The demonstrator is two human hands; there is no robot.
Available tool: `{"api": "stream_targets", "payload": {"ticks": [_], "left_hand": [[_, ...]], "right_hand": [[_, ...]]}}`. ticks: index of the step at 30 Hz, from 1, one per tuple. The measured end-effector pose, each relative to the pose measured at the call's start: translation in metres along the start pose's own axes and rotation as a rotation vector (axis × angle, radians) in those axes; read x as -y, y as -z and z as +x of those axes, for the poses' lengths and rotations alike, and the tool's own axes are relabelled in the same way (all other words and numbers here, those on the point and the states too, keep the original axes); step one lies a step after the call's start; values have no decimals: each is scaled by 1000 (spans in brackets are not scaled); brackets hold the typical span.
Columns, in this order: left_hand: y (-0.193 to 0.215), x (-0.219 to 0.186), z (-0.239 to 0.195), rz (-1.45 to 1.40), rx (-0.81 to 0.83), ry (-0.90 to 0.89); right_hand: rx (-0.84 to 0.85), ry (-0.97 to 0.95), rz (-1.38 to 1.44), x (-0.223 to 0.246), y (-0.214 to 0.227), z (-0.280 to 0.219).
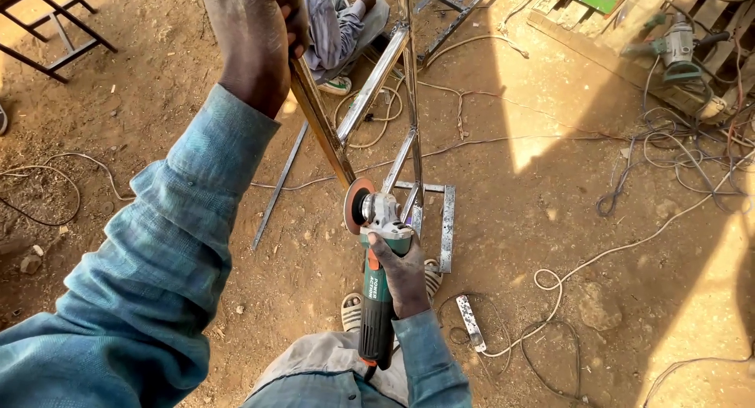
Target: Using an angle grinder to smooth the welded joints of a metal frame in an outdoor workshop.
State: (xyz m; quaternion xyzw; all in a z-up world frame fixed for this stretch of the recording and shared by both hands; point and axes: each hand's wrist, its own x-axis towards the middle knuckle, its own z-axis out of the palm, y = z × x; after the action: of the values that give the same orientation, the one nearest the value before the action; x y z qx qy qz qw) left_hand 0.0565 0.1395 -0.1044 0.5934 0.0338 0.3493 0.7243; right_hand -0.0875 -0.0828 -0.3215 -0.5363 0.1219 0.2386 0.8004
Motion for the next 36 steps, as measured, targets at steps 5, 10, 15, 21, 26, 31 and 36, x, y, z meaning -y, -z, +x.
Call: {"api": "stream_targets", "payload": {"ticks": [5, 10, 15, 21, 26, 31, 36], "left_hand": [[13, 6, 5, 14, -68, 46], [4, -10, -7, 24, -4, 14], [-1, -17, -19, 54, 51, -27], [-5, -22, -21, 53, 55, -143], [-1, -19, -15, 31, 33, -172], [10, -16, -11, 54, 14, -109], [22, -3, -11, -24, -23, -68]], "right_hand": [[-75, -128, -29, -33, 18, 2], [-126, -198, -108, -31, 19, 3], [-55, -99, -59, 10, -7, -5], [72, 48, -5, 53, -39, -21], [40, -4, 3, 11, -18, -10], [-77, -136, -8, -51, 11, 7], [-132, -332, 129, -77, 26, 12]]}}
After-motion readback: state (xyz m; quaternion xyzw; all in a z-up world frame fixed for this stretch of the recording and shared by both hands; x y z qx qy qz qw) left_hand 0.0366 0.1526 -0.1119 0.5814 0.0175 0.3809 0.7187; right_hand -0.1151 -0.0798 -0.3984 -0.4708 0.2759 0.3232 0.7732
